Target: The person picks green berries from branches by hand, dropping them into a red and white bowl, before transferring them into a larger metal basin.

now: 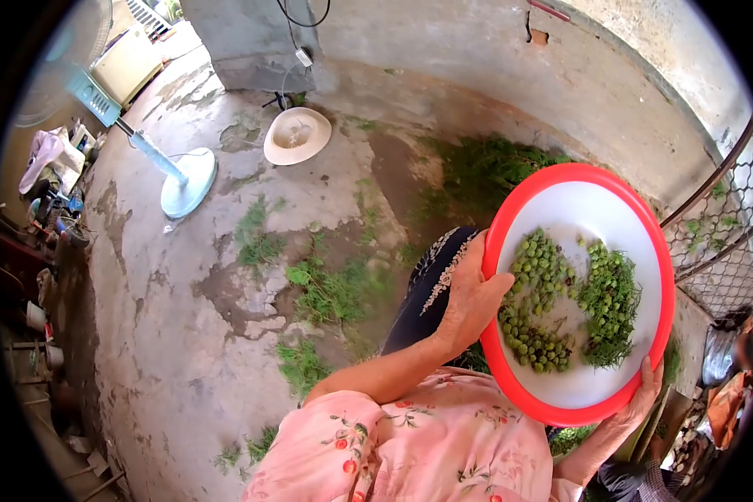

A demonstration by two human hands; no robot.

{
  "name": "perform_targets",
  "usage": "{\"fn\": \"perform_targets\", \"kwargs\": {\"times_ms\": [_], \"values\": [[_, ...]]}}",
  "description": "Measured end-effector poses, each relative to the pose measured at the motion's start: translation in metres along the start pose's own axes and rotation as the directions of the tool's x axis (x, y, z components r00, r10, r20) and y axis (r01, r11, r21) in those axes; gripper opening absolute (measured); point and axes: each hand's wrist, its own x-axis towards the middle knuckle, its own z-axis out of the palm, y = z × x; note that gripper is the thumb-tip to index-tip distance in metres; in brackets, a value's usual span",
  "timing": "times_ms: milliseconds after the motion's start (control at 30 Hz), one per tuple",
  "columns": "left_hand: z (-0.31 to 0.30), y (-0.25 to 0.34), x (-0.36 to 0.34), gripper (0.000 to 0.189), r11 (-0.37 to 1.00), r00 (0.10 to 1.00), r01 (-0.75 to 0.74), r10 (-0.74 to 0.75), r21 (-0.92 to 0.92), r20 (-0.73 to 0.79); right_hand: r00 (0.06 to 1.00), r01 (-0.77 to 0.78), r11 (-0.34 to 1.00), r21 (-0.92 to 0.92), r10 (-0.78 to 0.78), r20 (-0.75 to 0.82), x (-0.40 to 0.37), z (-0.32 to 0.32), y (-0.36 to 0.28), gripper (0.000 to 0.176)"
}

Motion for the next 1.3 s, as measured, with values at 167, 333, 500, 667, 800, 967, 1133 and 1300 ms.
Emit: {"fn": "perform_targets", "kwargs": {"times_ms": [167, 333, 500, 667, 800, 967, 1133, 1300], "values": [[-0.002, -0.012, -0.004, 0.050, 1.000, 0.996, -0.017, 0.018, 0.009, -0.092, 0.999, -0.046, 0.998, -0.048, 0.047, 0.028, 0.007, -0.009, 0.018, 0.042], [-0.006, -0.017, -0.009, 0.047, 1.000, 0.997, -0.001, 0.001, 0.009, -0.071, 0.997, -0.048, 0.999, 0.020, 0.049, -0.066, -0.003, 0.005, 0.022, 0.039], [-0.009, -0.020, -0.016, 0.052, 0.998, 0.998, 0.039, -0.036, 0.051, -0.060, 1.000, -0.012, 1.000, 0.028, 0.011, 0.009, -0.001, 0.003, 0.028, 0.048], [-0.019, -0.024, -0.023, 0.053, 0.994, 0.996, 0.008, 0.002, 0.110, -0.088, 0.999, -0.040, 0.999, -0.034, 0.041, 0.016, 0.001, -0.002, 0.061, 0.054], [-0.020, -0.026, -0.017, 0.048, 0.815, 0.934, -0.258, 0.348, 0.518, -0.082, 1.000, -0.010, 0.985, -0.175, 0.013, 0.015, 0.000, -0.002, 0.066, 0.053], [0.037, 0.003, 0.011, 0.034, 0.731, 0.921, -0.391, 0.305, 0.559, 0.244, 0.992, 0.107, 0.791, -0.603, -0.128, 0.007, 0.000, -0.003, 0.065, 0.052], [0.087, -0.029, 0.046, 0.027, 0.954, 0.897, -0.012, -0.122, 0.301, 0.424, 0.956, 0.222, 0.453, -0.863, -0.275, 0.101, 0.001, -0.003, 0.067, 0.054], [0.059, -0.069, 0.057, 0.025, 0.883, 0.929, -0.003, -0.172, 0.470, 0.327, 0.830, 0.378, 0.144, -0.915, -0.491, 0.266, -0.005, 0.018, 0.055, 0.045]]}}
